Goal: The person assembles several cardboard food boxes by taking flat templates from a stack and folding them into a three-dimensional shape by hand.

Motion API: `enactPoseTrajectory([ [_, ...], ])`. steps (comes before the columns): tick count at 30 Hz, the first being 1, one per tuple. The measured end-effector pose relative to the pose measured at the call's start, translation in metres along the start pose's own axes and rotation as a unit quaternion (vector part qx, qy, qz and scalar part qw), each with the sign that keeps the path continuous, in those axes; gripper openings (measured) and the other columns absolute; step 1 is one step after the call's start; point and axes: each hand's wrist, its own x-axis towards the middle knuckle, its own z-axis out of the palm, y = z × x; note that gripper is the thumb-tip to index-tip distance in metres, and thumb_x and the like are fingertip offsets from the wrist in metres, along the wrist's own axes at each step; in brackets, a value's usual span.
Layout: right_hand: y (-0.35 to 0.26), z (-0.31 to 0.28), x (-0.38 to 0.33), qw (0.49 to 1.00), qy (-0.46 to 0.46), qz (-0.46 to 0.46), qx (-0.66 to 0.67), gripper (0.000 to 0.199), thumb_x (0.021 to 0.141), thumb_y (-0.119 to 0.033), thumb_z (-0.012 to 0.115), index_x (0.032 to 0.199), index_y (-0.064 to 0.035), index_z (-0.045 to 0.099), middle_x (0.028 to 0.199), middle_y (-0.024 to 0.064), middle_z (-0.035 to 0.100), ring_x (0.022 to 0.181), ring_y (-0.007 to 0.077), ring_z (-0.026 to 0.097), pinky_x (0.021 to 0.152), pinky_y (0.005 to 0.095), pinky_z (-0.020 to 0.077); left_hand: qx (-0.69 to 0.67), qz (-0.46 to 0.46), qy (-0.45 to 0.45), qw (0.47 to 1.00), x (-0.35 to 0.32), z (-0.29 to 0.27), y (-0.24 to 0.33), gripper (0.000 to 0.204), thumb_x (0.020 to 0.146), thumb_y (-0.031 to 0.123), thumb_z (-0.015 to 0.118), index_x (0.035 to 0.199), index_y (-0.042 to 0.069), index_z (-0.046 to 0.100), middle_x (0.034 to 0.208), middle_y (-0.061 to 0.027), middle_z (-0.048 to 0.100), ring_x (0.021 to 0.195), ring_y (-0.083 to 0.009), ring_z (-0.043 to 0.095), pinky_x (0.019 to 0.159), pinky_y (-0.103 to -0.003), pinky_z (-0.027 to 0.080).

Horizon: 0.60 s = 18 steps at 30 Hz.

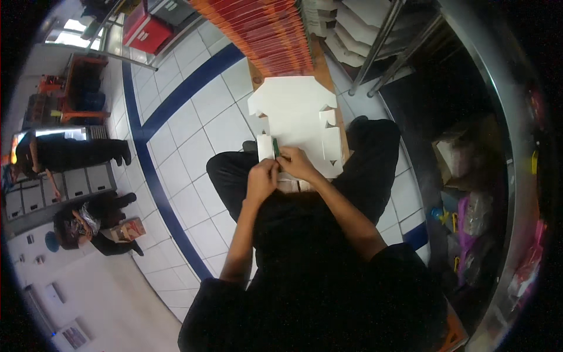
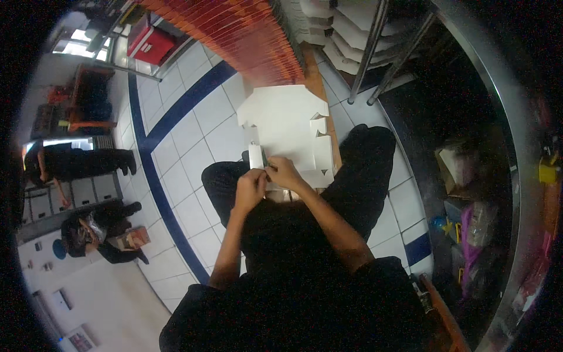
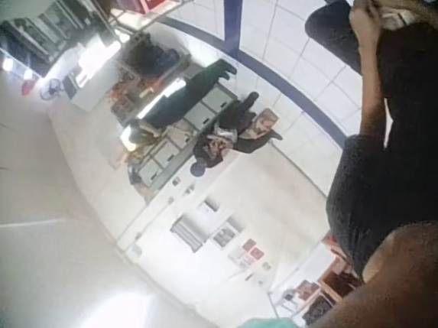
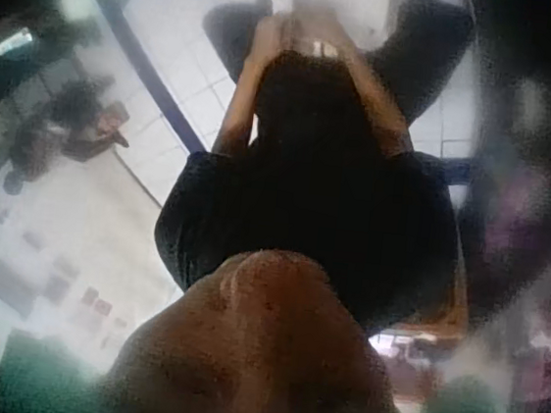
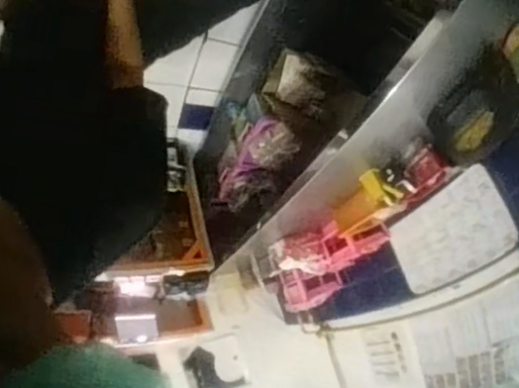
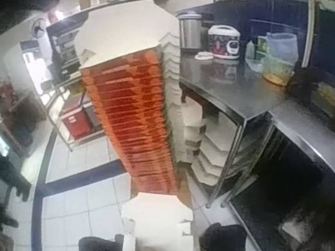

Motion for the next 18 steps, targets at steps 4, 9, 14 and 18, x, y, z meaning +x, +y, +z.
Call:
enactPoseTrajectory([
  [4,-0.013,0.000,-0.010,1.000,0.018,-0.023,-0.010,0.012,0.088,-0.008,0.067,0.089,0.0034,0.062,0.071,0.0195,0.062,0.061,0.0221,0.059,0.061,0.0395,0.0472,-0.050,-0.176,0.066,0.981,0.042,-0.030,-0.003,0.025,0.098,0.020,0.062,0.096,-0.003,0.070,0.065,-0.0143,0.066,0.057,-0.0178,0.066,0.057,-0.033,0.052],
  [9,-0.002,0.006,-0.006,0.997,0.034,-0.053,-0.051,0.010,0.087,-0.007,0.065,0.089,0.0030,0.064,0.071,0.0239,0.062,0.061,0.0335,0.063,0.060,0.0438,0.0480,0.101,-0.085,0.047,0.990,0.107,-0.025,-0.003,0.027,0.097,0.022,0.059,0.086,0.000,0.069,0.068,-0.0220,0.067,0.060,-0.0400,0.068,0.060,-0.048,0.054],
  [14,0.003,-0.001,-0.003,0.998,0.019,-0.029,-0.059,0.012,0.086,-0.007,0.064,0.093,0.0033,0.065,0.073,0.0241,0.064,0.063,0.0316,0.064,0.061,0.0437,0.0489,0.176,-0.017,0.000,0.984,0.071,-0.011,0.027,0.026,0.090,0.025,0.061,0.079,0.003,0.070,0.070,-0.0242,0.067,0.067,-0.0456,0.067,0.064,-0.054,0.056],
  [18,-0.009,-0.002,-0.008,0.998,0.012,-0.065,-0.018,0.012,0.085,-0.006,0.061,0.092,0.0031,0.066,0.079,0.0236,0.066,0.074,0.0340,0.069,0.070,0.0439,0.0524,0.171,-0.060,-0.034,0.983,0.027,0.003,0.021,0.027,0.091,0.027,0.062,0.082,0.004,0.072,0.070,-0.0238,0.067,0.069,-0.0462,0.067,0.067,-0.055,0.055],
])
